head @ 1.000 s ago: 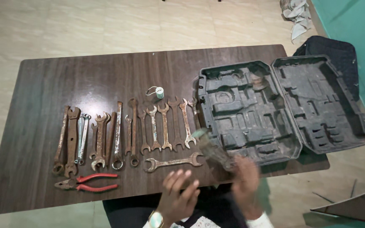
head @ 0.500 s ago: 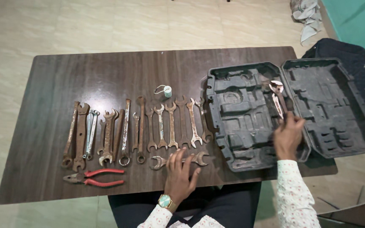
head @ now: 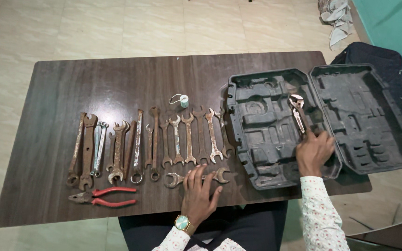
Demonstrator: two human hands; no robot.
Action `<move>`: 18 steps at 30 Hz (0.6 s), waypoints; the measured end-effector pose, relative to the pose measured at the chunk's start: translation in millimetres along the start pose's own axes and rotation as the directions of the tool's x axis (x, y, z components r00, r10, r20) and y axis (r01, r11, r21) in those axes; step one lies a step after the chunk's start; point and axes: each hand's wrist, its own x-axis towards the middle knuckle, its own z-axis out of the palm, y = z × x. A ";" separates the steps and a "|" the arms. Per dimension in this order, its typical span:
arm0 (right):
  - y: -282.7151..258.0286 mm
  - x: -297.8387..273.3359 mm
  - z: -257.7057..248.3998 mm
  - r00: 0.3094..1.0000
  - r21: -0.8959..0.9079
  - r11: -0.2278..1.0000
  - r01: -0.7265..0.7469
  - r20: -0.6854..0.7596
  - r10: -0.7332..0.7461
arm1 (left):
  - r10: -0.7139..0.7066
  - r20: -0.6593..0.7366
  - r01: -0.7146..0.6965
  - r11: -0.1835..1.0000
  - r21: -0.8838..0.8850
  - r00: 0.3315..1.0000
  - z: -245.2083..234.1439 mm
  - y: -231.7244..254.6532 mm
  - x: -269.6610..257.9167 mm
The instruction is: The person empties a toolbox onto a table, then systematically picks up each wrench and pair of pliers and places them back into the toolbox compartments.
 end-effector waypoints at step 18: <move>-156.8 -96.5 -114.4 0.959 0.461 0.848 0.261 -0.021 -0.283 | -0.288 -0.367 0.363 0.919 0.154 0.885 -86.2 -89.1 -57.5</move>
